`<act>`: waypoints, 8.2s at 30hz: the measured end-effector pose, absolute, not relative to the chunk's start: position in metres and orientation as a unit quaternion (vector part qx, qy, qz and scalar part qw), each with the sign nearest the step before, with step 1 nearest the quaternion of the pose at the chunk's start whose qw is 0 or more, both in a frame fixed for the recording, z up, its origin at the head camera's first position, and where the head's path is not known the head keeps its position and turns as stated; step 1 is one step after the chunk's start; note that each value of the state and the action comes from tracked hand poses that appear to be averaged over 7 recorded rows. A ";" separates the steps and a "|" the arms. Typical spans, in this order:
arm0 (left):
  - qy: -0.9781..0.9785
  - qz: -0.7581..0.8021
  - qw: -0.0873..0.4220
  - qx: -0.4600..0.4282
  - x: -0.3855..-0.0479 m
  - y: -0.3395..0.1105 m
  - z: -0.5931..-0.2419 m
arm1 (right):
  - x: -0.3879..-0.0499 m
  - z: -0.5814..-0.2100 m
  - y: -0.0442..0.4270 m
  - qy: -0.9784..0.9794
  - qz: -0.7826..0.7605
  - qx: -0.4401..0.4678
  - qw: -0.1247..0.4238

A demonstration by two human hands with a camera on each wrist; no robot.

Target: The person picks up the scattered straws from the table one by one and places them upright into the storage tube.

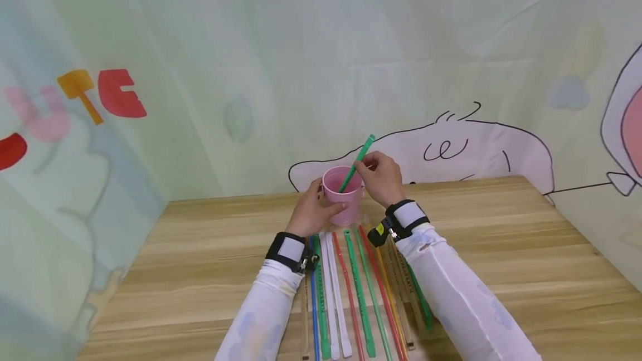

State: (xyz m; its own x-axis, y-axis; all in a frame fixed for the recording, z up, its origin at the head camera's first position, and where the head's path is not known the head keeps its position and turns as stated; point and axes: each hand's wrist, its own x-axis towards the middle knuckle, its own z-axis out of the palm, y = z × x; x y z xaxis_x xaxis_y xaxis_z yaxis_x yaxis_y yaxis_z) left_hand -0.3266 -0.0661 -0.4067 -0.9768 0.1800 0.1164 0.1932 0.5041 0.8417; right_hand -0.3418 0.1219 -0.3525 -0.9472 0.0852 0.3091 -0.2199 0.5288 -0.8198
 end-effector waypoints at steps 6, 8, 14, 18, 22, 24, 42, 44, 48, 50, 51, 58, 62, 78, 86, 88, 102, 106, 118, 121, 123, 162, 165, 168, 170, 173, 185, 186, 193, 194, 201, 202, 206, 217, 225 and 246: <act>-0.870 -0.479 0.017 -0.111 -0.326 -0.066 -0.407 | -0.344 -0.360 0.119 -0.866 0.478 0.032 0.142; -0.871 -0.479 0.019 -0.112 -0.325 -0.065 -0.406 | -0.344 -0.363 0.120 -0.870 0.473 0.027 0.138; -0.872 -0.475 0.020 -0.111 -0.323 -0.063 -0.405 | -0.346 -0.369 0.123 -0.878 0.459 0.027 0.135; -0.869 -0.479 0.023 -0.123 -0.324 -0.063 -0.405 | -0.347 -0.370 0.126 -0.880 0.458 0.028 0.122; -0.868 -0.481 0.020 -0.122 -0.324 -0.063 -0.405 | -0.346 -0.371 0.131 -0.883 0.456 0.028 0.111; -0.869 -0.480 0.019 -0.119 -0.325 -0.063 -0.405 | -0.343 -0.372 0.134 -0.880 0.463 0.025 0.107; -0.867 -0.486 0.018 -0.112 -0.328 -0.072 -0.402 | -0.326 -0.365 0.159 -0.861 0.498 0.053 0.087; -0.869 -0.483 0.017 -0.109 -0.327 -0.073 -0.401 | -0.326 -0.369 0.160 -0.865 0.495 0.050 0.071; -0.873 -0.478 0.012 -0.102 -0.326 -0.072 -0.400 | -0.329 -0.377 0.159 -0.866 0.496 0.059 0.030; -0.873 -0.477 0.007 -0.102 -0.326 -0.072 -0.400 | -0.332 -0.381 0.157 -0.864 0.498 0.072 0.009; -0.873 -0.477 0.005 -0.103 -0.326 -0.072 -0.400 | -0.333 -0.383 0.156 -0.863 0.500 0.080 -0.003; -0.878 -0.468 -0.004 -0.095 -0.321 -0.077 -0.396 | -0.336 -0.389 0.137 -0.855 0.496 0.142 -0.060; -0.881 -0.464 -0.008 -0.095 -0.318 -0.079 -0.395 | -0.333 -0.393 0.130 -0.850 0.498 0.162 -0.054; -0.923 -0.381 0.000 -0.053 -0.281 -0.098 -0.375 | -0.327 -0.402 0.122 -0.836 0.518 0.181 0.003; -0.961 -0.269 -0.043 -0.040 -0.249 -0.121 -0.383 | -0.329 -0.404 0.115 -0.833 0.524 0.177 0.009; -0.967 -0.246 -0.052 -0.044 -0.243 -0.125 -0.389 | -0.329 -0.404 0.114 -0.834 0.523 0.174 0.007; -0.972 -0.220 -0.053 -0.060 -0.231 -0.118 -0.412 | -0.326 -0.401 0.117 -0.835 0.527 0.158 0.000; -0.974 -0.216 -0.039 -0.049 -0.230 -0.115 -0.413 | -0.325 -0.401 0.117 -0.836 0.525 0.157 -0.001; -0.977 -0.213 -0.024 -0.015 -0.231 -0.113 -0.408 | -0.326 -0.400 0.116 -0.835 0.528 0.158 -0.002; -0.975 -0.221 -0.017 -0.010 -0.232 -0.117 -0.402 | -0.327 -0.400 0.116 -0.835 0.526 0.159 -0.003; -0.975 -0.223 -0.005 -0.013 -0.234 -0.121 -0.395 | -0.327 -0.400 0.116 -0.835 0.526 0.160 -0.002; -0.762 -0.559 0.324 -0.043 -0.275 -0.129 -0.285 | -0.330 -0.404 0.117 -0.830 0.533 0.166 -0.001; -0.772 -0.550 0.316 -0.042 -0.279 -0.123 -0.291 | -0.330 -0.404 0.117 -0.831 0.533 0.163 -0.004; -0.784 -0.538 0.307 -0.042 -0.283 -0.117 -0.298 | -0.330 -0.404 0.117 -0.832 0.531 0.163 -0.003; -0.792 -0.529 0.301 -0.042 -0.286 -0.113 -0.303 | -0.330 -0.404 0.118 -0.832 0.531 0.162 -0.003; -0.800 -0.523 0.291 -0.037 -0.291 -0.109 -0.310 | -0.330 -0.403 0.117 -0.831 0.531 0.164 -0.001; -0.817 -0.508 0.271 -0.013 -0.306 -0.103 -0.339 | -0.332 -0.402 0.113 -0.826 0.538 0.168 0.002; -0.820 -0.504 0.271 -0.013 -0.307 -0.102 -0.341 | -0.332 -0.402 0.113 -0.826 0.538 0.168 0.002; -0.841 -0.475 0.258 -0.008 -0.311 -0.102 -0.350 | -0.331 -0.402 0.113 -0.828 0.535 0.167 0.002; -0.843 -0.474 0.255 -0.007 -0.311 -0.102 -0.351 | -0.331 -0.402 0.113 -0.828 0.535 0.167 0.001; -0.846 -0.478 0.237 -0.005 -0.310 -0.101 -0.354 | -0.330 -0.402 0.115 -0.831 0.530 0.169 0.005; -0.847 -0.478 0.234 -0.006 -0.310 -0.101 -0.355 | -0.330 -0.402 0.115 -0.831 0.530 0.169 0.005; -0.851 -0.478 0.218 -0.003 -0.310 -0.101 -0.356 | -0.330 -0.402 0.115 -0.834 0.526 0.167 0.004; -0.871 -0.482 0.092 -0.024 -0.307 -0.105 -0.379 | -0.332 -0.408 0.115 -0.836 0.520 0.174 0.008; -0.882 -0.465 0.032 -0.072 -0.309 -0.101 -0.398 | -0.331 -0.411 0.116 -0.838 0.517 0.174 0.005; -0.853 -0.512 0.012 -0.099 -0.330 -0.089 -0.411 | -0.332 -0.407 0.115 -0.852 0.494 0.174 0.007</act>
